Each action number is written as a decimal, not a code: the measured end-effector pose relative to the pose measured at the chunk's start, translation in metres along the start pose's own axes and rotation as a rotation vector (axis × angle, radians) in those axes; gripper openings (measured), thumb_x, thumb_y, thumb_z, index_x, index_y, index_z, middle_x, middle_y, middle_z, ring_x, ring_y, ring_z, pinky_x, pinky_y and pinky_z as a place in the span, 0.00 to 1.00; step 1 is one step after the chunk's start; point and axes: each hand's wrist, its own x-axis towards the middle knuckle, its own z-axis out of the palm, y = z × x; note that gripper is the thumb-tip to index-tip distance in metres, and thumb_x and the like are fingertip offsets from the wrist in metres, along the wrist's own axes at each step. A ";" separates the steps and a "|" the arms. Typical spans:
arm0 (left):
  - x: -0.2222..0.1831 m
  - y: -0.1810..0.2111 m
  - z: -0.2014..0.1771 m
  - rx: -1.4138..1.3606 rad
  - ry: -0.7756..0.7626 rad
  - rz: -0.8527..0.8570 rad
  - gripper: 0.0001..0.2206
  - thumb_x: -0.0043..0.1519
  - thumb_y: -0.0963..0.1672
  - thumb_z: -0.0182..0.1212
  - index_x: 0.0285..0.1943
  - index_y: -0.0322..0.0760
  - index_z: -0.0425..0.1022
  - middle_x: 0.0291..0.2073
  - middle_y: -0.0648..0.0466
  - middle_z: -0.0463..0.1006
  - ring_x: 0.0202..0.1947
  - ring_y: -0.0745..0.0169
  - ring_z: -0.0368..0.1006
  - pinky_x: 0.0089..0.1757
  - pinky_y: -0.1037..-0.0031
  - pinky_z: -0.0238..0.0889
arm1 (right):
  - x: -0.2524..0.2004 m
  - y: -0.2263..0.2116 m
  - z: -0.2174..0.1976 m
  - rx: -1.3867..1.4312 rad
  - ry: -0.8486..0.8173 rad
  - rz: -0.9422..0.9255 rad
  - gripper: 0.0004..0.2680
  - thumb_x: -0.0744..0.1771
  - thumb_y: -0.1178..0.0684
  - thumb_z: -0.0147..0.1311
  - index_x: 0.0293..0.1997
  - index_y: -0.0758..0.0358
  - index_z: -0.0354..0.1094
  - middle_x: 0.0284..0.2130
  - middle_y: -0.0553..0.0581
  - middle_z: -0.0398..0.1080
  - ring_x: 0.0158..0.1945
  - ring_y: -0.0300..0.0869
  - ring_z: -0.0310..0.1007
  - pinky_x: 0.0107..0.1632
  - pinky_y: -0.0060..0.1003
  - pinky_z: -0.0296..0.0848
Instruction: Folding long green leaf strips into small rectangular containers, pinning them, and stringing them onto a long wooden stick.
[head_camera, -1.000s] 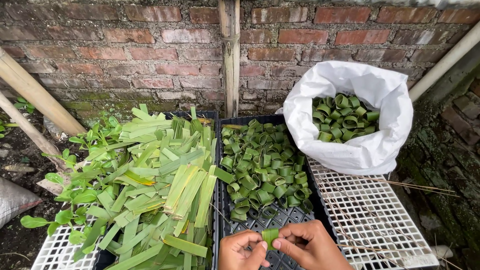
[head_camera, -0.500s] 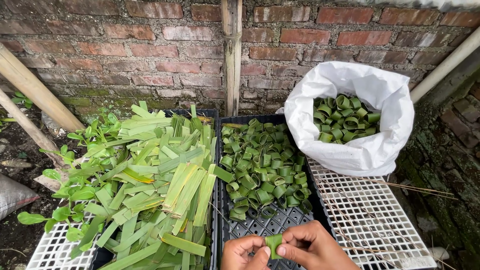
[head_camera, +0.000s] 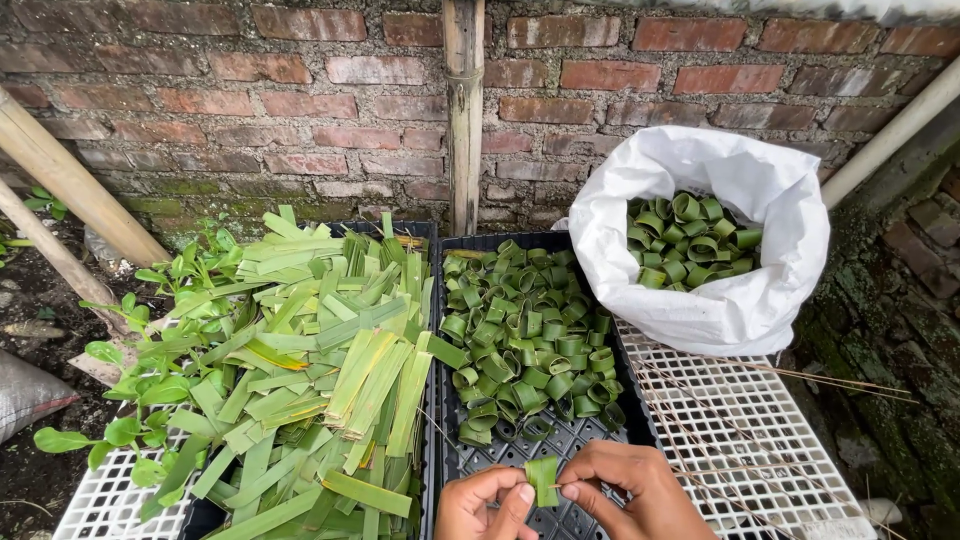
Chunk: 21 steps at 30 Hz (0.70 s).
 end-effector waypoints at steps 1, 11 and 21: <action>0.000 0.000 0.000 -0.001 0.001 -0.002 0.12 0.55 0.42 0.72 0.41 0.24 0.91 0.27 0.47 0.80 0.19 0.61 0.77 0.23 0.73 0.86 | 0.000 -0.001 0.000 0.001 -0.001 0.002 0.03 0.65 0.52 0.63 0.34 0.57 0.81 0.26 0.49 0.79 0.29 0.37 0.79 0.32 0.34 0.76; 0.003 -0.006 -0.004 0.142 -0.065 0.175 0.13 0.59 0.46 0.67 0.40 0.30 0.90 0.28 0.51 0.78 0.18 0.57 0.82 0.20 0.77 0.84 | -0.002 0.004 0.005 -0.164 0.021 -0.013 0.04 0.66 0.52 0.60 0.35 0.56 0.79 0.26 0.49 0.78 0.26 0.38 0.77 0.29 0.34 0.74; -0.002 0.005 0.003 0.303 -0.038 0.527 0.07 0.58 0.42 0.69 0.31 0.31 0.88 0.23 0.55 0.76 0.18 0.73 0.59 0.21 0.78 0.52 | -0.005 -0.006 0.008 -0.211 0.032 -0.033 0.05 0.67 0.53 0.57 0.36 0.58 0.79 0.30 0.51 0.79 0.28 0.39 0.81 0.32 0.34 0.77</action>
